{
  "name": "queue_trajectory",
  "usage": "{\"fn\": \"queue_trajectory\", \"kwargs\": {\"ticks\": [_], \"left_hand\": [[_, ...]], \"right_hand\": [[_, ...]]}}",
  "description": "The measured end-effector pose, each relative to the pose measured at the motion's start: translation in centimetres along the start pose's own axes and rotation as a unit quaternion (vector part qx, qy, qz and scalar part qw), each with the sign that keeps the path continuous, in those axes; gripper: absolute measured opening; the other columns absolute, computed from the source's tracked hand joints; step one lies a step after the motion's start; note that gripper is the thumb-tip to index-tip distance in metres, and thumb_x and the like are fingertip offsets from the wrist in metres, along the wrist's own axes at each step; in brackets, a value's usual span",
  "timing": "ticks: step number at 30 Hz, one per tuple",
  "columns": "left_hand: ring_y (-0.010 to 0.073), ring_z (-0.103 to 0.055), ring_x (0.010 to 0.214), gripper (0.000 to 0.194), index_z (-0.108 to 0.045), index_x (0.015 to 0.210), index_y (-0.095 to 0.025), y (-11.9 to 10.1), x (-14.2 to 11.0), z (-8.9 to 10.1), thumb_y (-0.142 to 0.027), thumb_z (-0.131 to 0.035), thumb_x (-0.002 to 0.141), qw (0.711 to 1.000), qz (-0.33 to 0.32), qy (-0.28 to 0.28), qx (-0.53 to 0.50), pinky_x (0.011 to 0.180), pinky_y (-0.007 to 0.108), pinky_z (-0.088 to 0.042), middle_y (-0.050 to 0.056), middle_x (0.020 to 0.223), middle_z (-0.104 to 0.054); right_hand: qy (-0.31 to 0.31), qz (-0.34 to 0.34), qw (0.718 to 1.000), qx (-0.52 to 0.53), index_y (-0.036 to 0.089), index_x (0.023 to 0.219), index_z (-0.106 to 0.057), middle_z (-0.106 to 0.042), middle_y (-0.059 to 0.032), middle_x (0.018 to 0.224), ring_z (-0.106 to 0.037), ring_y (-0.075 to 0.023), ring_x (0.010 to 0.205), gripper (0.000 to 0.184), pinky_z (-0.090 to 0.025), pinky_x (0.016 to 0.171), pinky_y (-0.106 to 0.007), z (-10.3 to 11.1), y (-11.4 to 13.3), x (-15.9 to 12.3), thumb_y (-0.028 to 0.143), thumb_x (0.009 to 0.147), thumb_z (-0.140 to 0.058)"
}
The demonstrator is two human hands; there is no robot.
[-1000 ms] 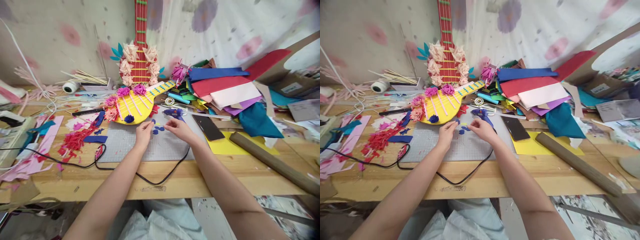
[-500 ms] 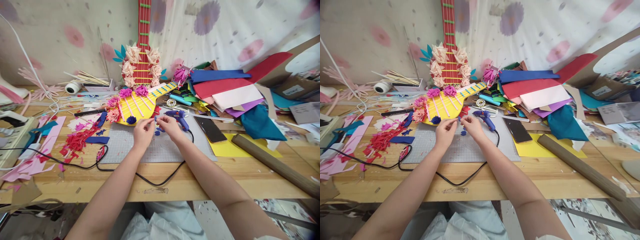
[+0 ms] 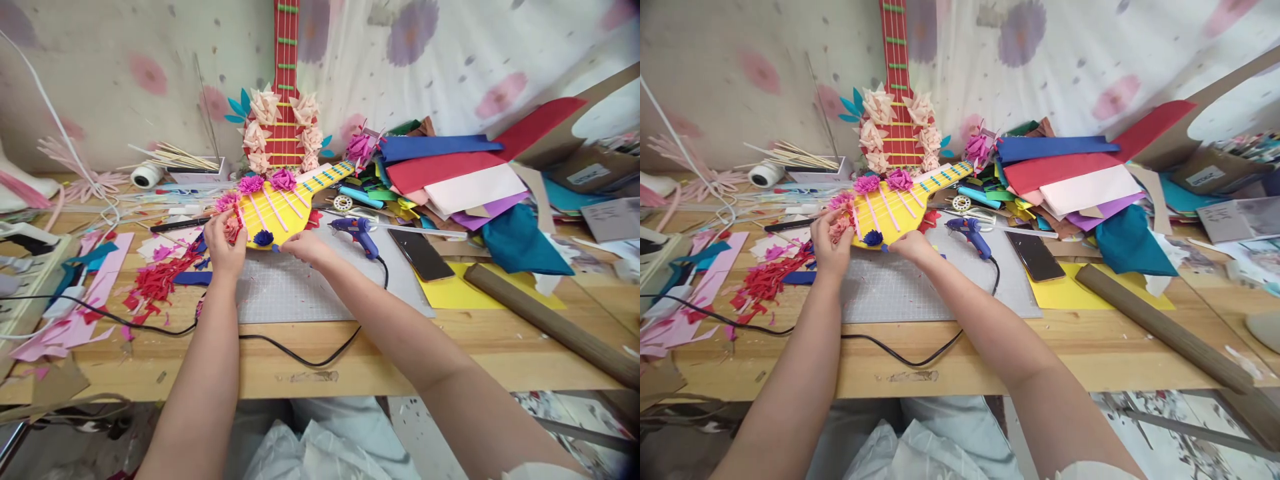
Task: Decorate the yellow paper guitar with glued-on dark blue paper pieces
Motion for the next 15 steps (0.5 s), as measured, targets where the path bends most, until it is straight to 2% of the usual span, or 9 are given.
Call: {"fn": "queue_trajectory", "kwargs": {"ticks": [5,8,13,15], "left_hand": [[0.0239,-0.046,0.113,0.036,-0.056,0.108,-0.019,-0.1,0.1,0.3,-0.022,-0.053,0.073,1.0,0.006,-0.022,0.0,0.102,0.041,-0.033,0.01,0.112,-0.053],[0.0242,-0.045,0.114,0.037,-0.056,0.107,-0.019,-0.1,0.1,0.4,-0.019,-0.051,0.071,1.0,0.01,-0.018,0.001,0.102,0.041,-0.032,0.01,0.112,-0.053],[0.0245,-0.046,0.114,0.04,-0.057,0.106,-0.02,-0.4,-0.2,0.3,-0.018,-0.051,0.067,1.0,0.001,-0.001,0.006,0.103,0.04,-0.032,0.01,0.112,-0.052],[0.0245,-0.046,0.113,0.04,-0.058,0.105,-0.02,-0.5,-0.3,0.3,-0.018,-0.051,0.066,1.0,0.007,-0.001,0.009,0.102,0.04,-0.032,0.009,0.111,-0.051]], "right_hand": [[-0.011,0.0,0.998,-0.056,0.016,0.073,-0.06,-0.053,0.0005,0.059,-0.05,-0.0102,0.056,0.015,-0.035,0.052,-0.021,-0.3,0.6,0.5,0.028,0.066,-0.066],[-0.019,-0.024,0.997,-0.075,0.015,0.075,-0.061,-0.053,-0.0001,0.056,-0.052,-0.0116,0.056,0.017,-0.037,0.05,-0.021,-0.2,1.1,0.4,0.028,0.066,-0.066],[0.004,-0.069,0.997,-0.043,0.017,0.058,-0.051,-0.041,0.003,0.04,-0.039,-0.0081,0.039,0.017,-0.028,0.036,-0.02,-0.2,1.8,0.5,0.019,0.064,-0.067],[0.035,-0.051,0.998,0.021,0.019,0.05,-0.045,-0.036,0.0039,0.035,-0.033,-0.0068,0.035,0.024,-0.023,0.033,-0.02,-0.3,1.7,0.9,0.012,0.061,-0.065]]}}
Point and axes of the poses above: each hand's wrist, its own x-axis towards the middle knuckle, its own z-axis out of the back of the hand, y = z × x, the point moved 2 cm from there along x, towards the middle knuckle
